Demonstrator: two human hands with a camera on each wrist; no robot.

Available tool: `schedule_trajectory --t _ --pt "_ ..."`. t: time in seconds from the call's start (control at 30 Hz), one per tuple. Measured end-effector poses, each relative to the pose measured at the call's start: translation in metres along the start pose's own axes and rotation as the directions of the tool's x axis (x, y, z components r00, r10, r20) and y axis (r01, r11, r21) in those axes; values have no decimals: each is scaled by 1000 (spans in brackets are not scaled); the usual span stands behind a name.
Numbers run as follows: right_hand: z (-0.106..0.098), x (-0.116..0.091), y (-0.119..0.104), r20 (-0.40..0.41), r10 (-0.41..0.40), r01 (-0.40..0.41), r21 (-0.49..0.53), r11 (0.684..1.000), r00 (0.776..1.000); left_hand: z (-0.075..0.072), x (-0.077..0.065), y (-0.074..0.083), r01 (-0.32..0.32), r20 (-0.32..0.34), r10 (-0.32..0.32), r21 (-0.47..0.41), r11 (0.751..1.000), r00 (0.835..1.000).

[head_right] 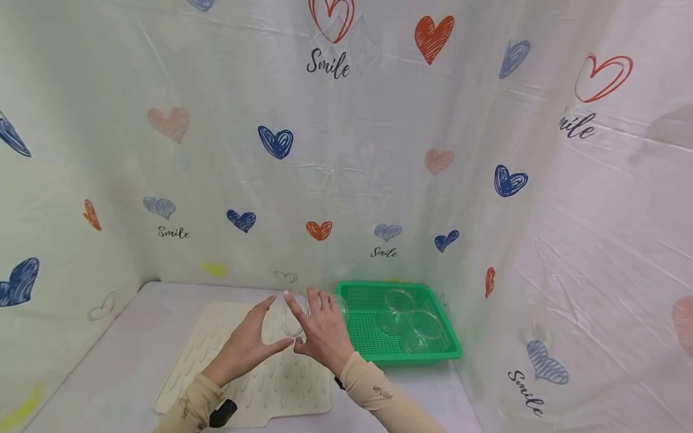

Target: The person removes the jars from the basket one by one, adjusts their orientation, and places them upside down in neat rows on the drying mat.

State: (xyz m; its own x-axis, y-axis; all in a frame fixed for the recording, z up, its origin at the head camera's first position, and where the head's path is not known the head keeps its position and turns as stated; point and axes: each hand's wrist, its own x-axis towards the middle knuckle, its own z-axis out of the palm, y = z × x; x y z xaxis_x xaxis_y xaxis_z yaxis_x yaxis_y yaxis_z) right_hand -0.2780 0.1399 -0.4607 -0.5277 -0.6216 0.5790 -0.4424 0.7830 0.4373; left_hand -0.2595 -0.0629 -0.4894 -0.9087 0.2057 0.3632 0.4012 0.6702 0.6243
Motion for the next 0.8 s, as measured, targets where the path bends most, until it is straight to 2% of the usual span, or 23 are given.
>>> schedule_trajectory --t 0.2,0.43,0.53,0.67,0.8 --pt "-2 -2 -17 21 -78 79 -18 997 997 2 -2 -2 -61 22 61 9 998 998" --pt "0 -5 -28 33 -161 163 -71 984 986 4 -5 -5 -52 76 54 -21 998 996" --pt "2 -9 -32 56 -179 183 -69 981 982 7 -8 -8 -65 75 67 -29 997 995" --pt "3 -14 -33 79 -170 170 6 985 982 9 -11 -14 -111 51 113 -38 993 992" --pt "0 -15 -23 57 -96 86 152 985 994 8 -12 -21 -100 41 102 -47 994 994"
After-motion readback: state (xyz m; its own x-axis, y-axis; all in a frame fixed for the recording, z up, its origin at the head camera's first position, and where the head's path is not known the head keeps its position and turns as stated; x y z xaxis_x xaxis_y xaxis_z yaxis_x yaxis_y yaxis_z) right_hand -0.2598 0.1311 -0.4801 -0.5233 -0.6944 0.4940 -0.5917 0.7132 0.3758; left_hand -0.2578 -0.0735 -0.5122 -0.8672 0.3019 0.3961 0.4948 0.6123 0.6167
